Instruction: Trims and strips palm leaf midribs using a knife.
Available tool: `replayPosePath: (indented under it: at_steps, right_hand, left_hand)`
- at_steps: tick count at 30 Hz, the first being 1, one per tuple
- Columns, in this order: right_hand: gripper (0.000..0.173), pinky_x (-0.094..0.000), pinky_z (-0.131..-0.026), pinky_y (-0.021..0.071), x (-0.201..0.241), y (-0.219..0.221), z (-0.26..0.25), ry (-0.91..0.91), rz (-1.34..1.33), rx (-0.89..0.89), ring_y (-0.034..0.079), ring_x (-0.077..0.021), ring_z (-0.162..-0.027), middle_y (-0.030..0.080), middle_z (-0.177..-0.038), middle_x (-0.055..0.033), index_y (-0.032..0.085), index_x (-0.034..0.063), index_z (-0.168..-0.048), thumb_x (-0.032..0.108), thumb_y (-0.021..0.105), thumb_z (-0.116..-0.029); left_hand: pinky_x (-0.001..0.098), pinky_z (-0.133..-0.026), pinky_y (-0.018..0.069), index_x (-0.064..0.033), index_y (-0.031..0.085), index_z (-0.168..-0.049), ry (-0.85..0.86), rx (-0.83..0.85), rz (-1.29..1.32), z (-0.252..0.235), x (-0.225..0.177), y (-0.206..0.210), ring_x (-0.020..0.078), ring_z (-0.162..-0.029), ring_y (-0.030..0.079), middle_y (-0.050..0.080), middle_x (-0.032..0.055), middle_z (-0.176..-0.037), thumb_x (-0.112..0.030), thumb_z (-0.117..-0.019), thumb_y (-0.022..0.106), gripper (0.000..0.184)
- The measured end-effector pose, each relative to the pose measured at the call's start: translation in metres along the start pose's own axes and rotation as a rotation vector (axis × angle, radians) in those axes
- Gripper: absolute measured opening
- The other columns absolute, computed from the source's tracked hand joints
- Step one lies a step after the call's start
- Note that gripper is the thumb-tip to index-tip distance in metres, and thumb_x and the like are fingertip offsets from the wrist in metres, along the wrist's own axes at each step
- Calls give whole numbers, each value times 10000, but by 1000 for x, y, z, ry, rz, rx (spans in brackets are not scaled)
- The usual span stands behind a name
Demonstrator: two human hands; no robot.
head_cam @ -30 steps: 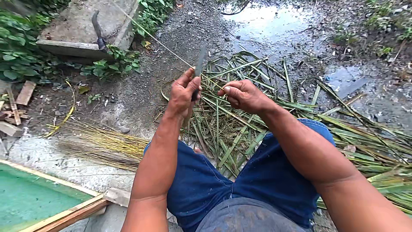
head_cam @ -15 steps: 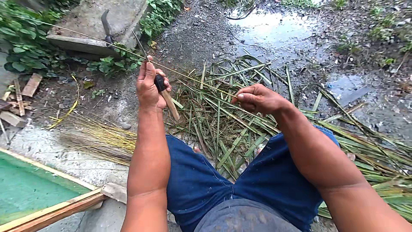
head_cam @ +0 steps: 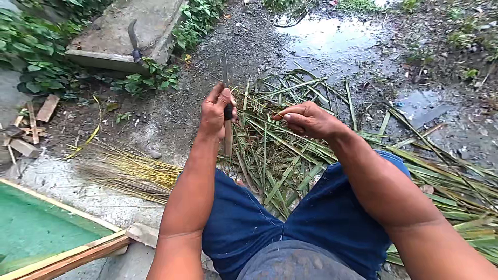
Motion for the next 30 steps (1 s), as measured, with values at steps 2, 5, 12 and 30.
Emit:
replayPosePath:
  at_steps: [2, 5, 12, 30]
  right_hand:
    - [307, -175, -427, 341, 0, 0, 0, 8, 0, -17, 382, 1, -453, 460, -572, 79, 699, -5, -1201, 106, 445, -1070]
    - [305, -170, -429, 350, 3, -1, 0, 38, 20, -58, 388, 4, -455, 479, -585, 74, 697, -8, -1208, 107, 448, -1076]
    - [306, -191, -427, 353, 3, 2, -3, 32, 81, -47, 392, -12, -449, 482, -571, 64, 716, 13, -1195, 112, 455, -1069]
    - [291, -196, -444, 384, 4, 6, -2, -14, 145, -115, 423, -11, -470, 529, -610, 61, 727, 20, -1195, 126, 495, -1056]
  left_hand:
    - [222, -482, 516, -106, 454, -1448, -27, 62, -51, 10, 0, 11, 76, -547, 563, 590, -23, -758, -195, -1075, 458, 384]
    - [220, -505, 515, -56, 462, -1473, -123, 220, -73, 25, 10, 33, 76, -579, 578, 623, -2, -786, -134, -1025, 541, 462]
    - [227, -471, 513, -123, 462, -1444, -25, -16, -76, 1, -4, 6, 78, -541, 566, 593, -23, -745, -214, -1090, 449, 366]
    - [211, -461, 517, -112, 493, -1435, -47, 75, -7, 10, 1, 18, 69, -533, 570, 604, -23, -756, -203, -1088, 448, 361]
Point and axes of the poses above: each hand's wrist, its own z-axis away from the middle knuckle, its own y-axis out of the palm, x = y × z, the point moved 1 cm from there along -z, towards the middle knuckle
